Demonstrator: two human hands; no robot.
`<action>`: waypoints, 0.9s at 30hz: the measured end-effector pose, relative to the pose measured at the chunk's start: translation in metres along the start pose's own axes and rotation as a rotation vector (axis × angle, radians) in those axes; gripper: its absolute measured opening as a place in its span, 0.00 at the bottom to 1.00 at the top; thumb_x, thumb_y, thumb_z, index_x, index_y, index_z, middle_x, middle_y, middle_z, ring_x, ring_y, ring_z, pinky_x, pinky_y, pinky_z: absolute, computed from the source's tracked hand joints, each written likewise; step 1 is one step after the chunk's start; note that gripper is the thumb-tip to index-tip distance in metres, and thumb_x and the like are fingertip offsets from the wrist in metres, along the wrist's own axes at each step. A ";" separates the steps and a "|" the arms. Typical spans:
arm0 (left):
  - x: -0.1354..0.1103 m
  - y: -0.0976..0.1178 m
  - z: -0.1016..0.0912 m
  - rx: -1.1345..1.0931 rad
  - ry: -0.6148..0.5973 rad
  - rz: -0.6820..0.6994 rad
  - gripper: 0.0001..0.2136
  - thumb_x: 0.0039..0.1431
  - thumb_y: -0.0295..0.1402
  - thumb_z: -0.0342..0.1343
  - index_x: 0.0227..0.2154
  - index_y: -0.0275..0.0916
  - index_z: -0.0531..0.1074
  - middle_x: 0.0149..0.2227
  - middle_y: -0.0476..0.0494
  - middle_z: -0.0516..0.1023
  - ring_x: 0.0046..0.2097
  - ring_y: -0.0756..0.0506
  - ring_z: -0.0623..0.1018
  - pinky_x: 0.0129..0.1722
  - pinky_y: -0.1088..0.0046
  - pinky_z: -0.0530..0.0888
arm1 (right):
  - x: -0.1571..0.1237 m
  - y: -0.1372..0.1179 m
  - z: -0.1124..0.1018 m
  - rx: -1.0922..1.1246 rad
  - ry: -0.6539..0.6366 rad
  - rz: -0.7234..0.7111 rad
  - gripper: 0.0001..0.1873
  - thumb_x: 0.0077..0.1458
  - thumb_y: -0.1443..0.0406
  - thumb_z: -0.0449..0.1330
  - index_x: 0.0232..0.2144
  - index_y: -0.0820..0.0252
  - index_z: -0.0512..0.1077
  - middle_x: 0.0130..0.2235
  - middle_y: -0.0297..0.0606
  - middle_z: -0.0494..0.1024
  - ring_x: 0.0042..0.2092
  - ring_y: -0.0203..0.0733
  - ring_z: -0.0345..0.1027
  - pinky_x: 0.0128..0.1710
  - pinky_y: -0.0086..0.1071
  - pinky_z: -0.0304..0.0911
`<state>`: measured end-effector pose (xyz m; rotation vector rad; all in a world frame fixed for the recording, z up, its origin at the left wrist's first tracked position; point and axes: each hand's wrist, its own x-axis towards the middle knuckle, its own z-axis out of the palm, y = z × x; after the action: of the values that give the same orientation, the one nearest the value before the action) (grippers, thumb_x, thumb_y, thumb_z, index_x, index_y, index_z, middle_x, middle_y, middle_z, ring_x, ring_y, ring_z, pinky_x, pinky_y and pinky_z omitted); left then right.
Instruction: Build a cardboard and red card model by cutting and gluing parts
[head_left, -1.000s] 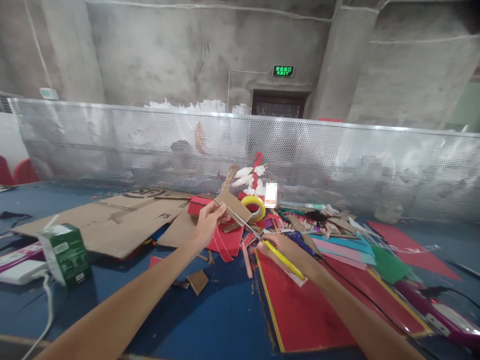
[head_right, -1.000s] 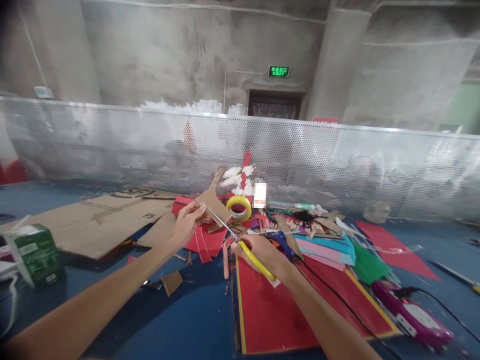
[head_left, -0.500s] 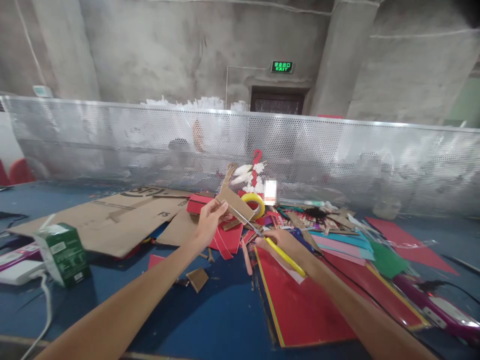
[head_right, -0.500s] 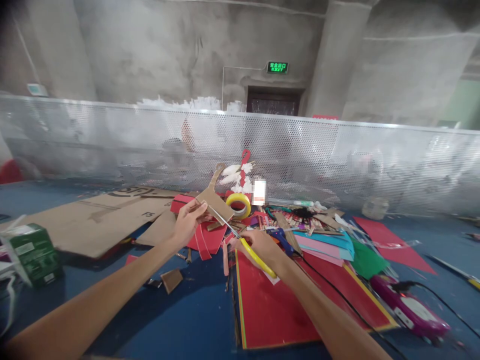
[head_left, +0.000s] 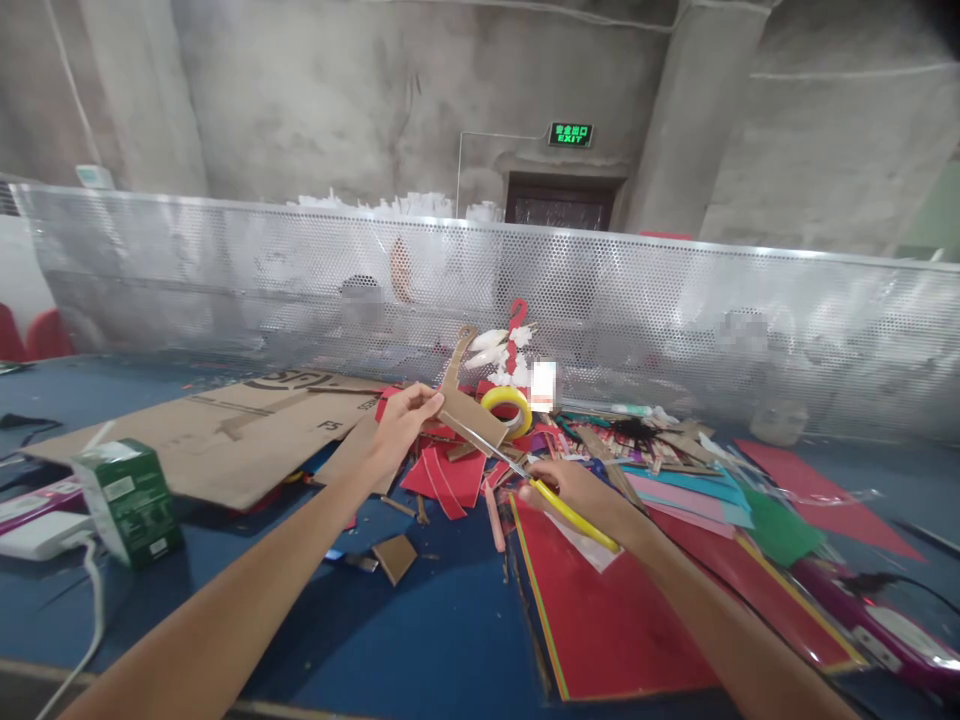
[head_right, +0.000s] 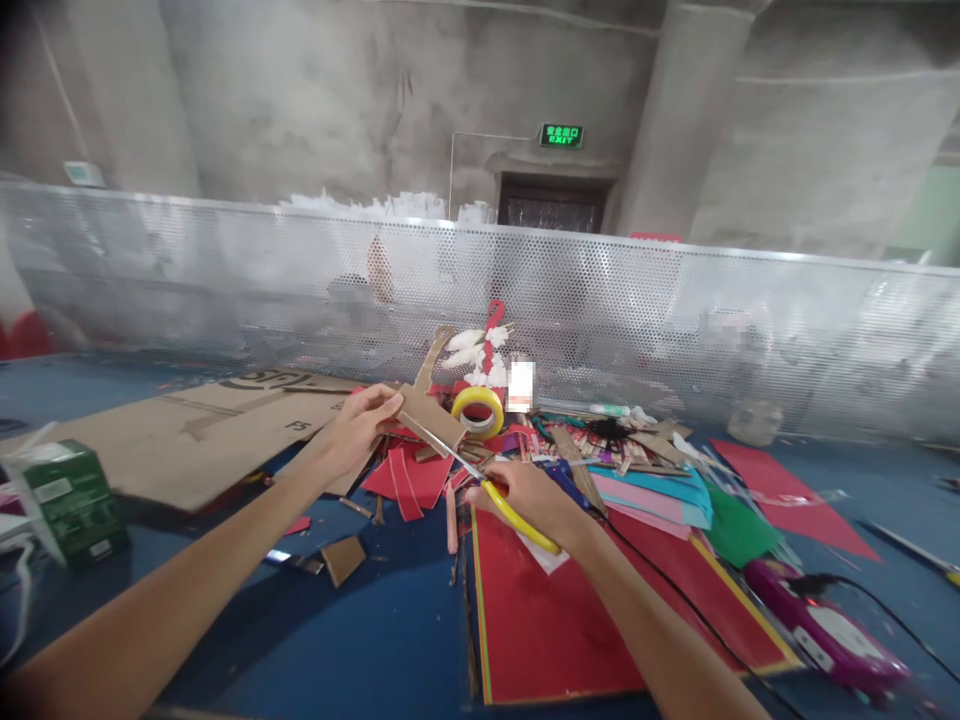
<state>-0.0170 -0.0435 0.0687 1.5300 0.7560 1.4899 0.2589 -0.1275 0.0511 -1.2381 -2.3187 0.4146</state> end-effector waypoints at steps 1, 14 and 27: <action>0.000 0.001 0.000 0.006 0.000 0.000 0.16 0.49 0.46 0.67 0.29 0.38 0.74 0.30 0.45 0.79 0.34 0.45 0.79 0.35 0.71 0.77 | 0.000 -0.001 0.001 0.003 -0.007 -0.007 0.24 0.61 0.46 0.52 0.27 0.60 0.66 0.27 0.32 0.68 0.28 0.36 0.59 0.28 0.30 0.48; -0.003 -0.001 0.010 -0.031 0.048 -0.028 0.16 0.46 0.45 0.69 0.27 0.37 0.73 0.27 0.47 0.77 0.30 0.46 0.77 0.33 0.70 0.77 | 0.000 -0.010 0.001 0.034 -0.023 0.064 0.26 0.62 0.47 0.52 0.21 0.59 0.61 0.22 0.28 0.57 0.26 0.33 0.50 0.27 0.30 0.44; -0.004 -0.011 0.014 -0.009 0.074 -0.056 0.17 0.44 0.47 0.69 0.26 0.38 0.74 0.26 0.49 0.76 0.28 0.47 0.75 0.30 0.73 0.72 | 0.001 0.001 0.000 -0.015 -0.032 0.025 0.26 0.60 0.45 0.52 0.24 0.60 0.64 0.25 0.31 0.65 0.27 0.35 0.56 0.26 0.30 0.46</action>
<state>-0.0026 -0.0446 0.0579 1.4422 0.8273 1.5131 0.2589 -0.1257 0.0510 -1.2781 -2.3389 0.4297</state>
